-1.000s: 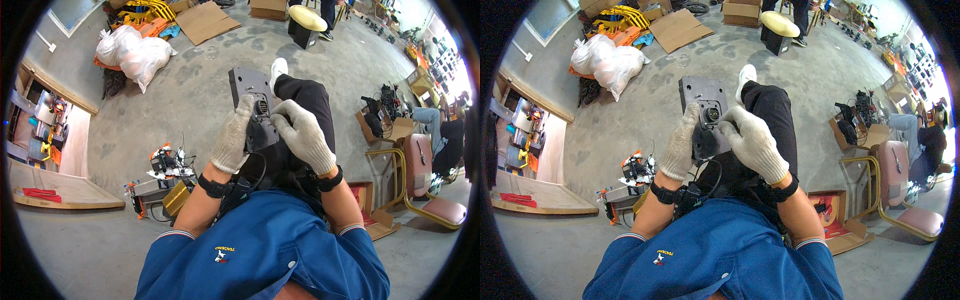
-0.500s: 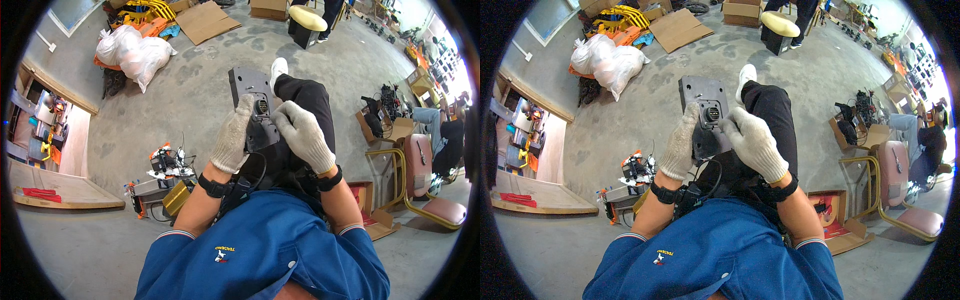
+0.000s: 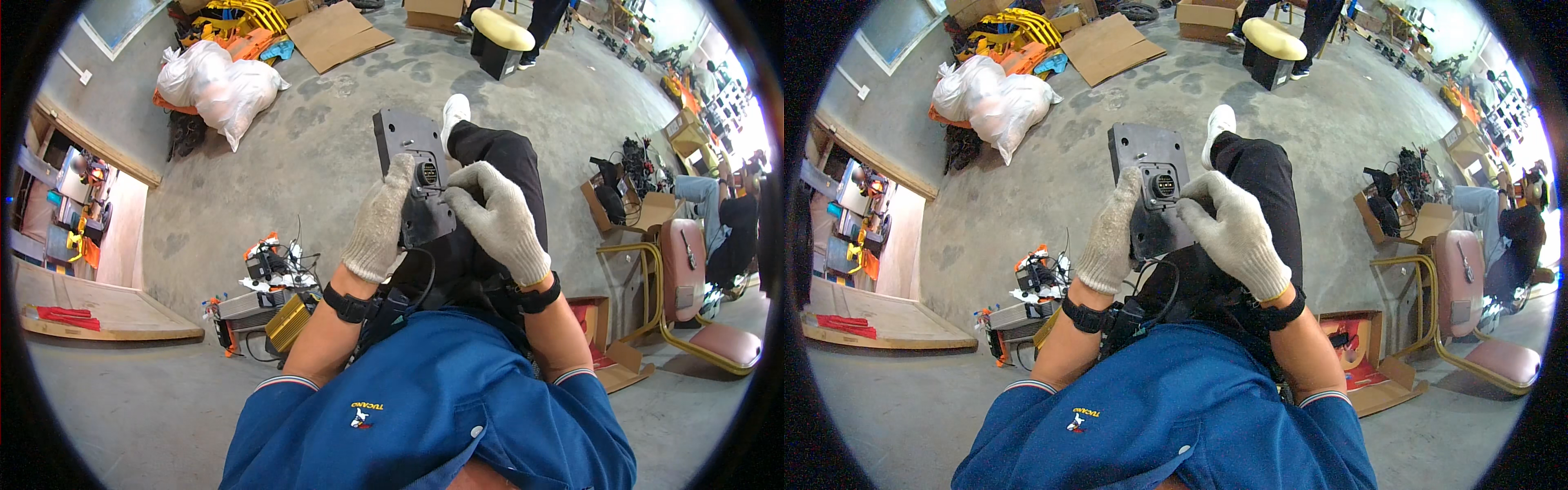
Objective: The recorder is assembling or inspecting a black electronic component, possibly a sensor or connector plate.
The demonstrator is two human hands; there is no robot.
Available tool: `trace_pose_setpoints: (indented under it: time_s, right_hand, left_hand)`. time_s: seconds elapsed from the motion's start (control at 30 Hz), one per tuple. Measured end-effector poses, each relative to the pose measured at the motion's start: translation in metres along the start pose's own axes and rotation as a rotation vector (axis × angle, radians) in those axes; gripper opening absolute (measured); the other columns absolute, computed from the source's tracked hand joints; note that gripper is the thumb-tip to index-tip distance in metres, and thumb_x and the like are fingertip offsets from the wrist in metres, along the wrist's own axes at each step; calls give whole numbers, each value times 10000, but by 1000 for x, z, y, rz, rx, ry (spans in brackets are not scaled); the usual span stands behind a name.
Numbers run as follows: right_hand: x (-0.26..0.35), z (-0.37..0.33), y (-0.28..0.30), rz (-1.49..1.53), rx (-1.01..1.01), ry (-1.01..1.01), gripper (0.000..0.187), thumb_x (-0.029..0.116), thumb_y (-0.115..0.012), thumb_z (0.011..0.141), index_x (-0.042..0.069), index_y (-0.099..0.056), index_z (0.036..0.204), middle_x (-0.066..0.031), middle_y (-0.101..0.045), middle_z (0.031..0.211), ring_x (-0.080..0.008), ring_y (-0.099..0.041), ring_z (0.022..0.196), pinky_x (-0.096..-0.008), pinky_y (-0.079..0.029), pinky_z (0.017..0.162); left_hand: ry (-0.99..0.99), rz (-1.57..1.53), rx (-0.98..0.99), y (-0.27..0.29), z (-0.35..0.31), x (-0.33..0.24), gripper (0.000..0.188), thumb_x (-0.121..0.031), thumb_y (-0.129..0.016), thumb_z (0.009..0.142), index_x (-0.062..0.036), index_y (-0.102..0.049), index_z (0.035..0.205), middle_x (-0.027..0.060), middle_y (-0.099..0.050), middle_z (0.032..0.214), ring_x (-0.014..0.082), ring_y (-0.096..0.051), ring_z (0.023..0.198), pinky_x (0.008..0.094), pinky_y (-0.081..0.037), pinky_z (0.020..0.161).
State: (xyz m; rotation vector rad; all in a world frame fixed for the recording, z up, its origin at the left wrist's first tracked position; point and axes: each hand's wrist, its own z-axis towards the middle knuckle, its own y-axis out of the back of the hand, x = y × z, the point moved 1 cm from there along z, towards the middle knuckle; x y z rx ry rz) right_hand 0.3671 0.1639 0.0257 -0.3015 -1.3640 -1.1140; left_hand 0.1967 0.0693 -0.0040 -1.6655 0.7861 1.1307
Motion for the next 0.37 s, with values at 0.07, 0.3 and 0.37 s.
trace_pose_setpoints:
  time_s: [0.07, 0.3, 0.37]
  right_hand:
    - [1, 0, 0, -13, 11, 11, 151, 92, -739, 953, -3, -707, 1066, -163, -778, 961, -236, -761, 869, -347, -577, 796]
    - [4, 0, 1, -74, 13, 53, 156, 117, -760, 950, 4, -711, 1046, -165, -780, 949, -274, -769, 862, -362, -580, 774]
    - [9, -1, 2, -80, 20, 18, 148, 115, -757, 952, 9, -712, 1045, -166, -780, 949, -280, -771, 867, -362, -583, 781]
  left_hand:
    - [-1, -2, -17, -4, -1, -2, 632, -604, -518, 1094, -35, -673, 1320, 63, -738, 1073, 114, -722, 871, 267, -621, 725]
    - [8, 81, -62, -17, -10, -19, 634, -613, -500, 1098, -39, -710, 1267, 55, -735, 1034, 96, -707, 855, 252, -594, 722]
    - [-18, 153, -51, -14, -10, -20, 635, -612, -495, 1100, -47, -705, 1300, 45, -737, 1043, 95, -707, 871, 254, -597, 749]
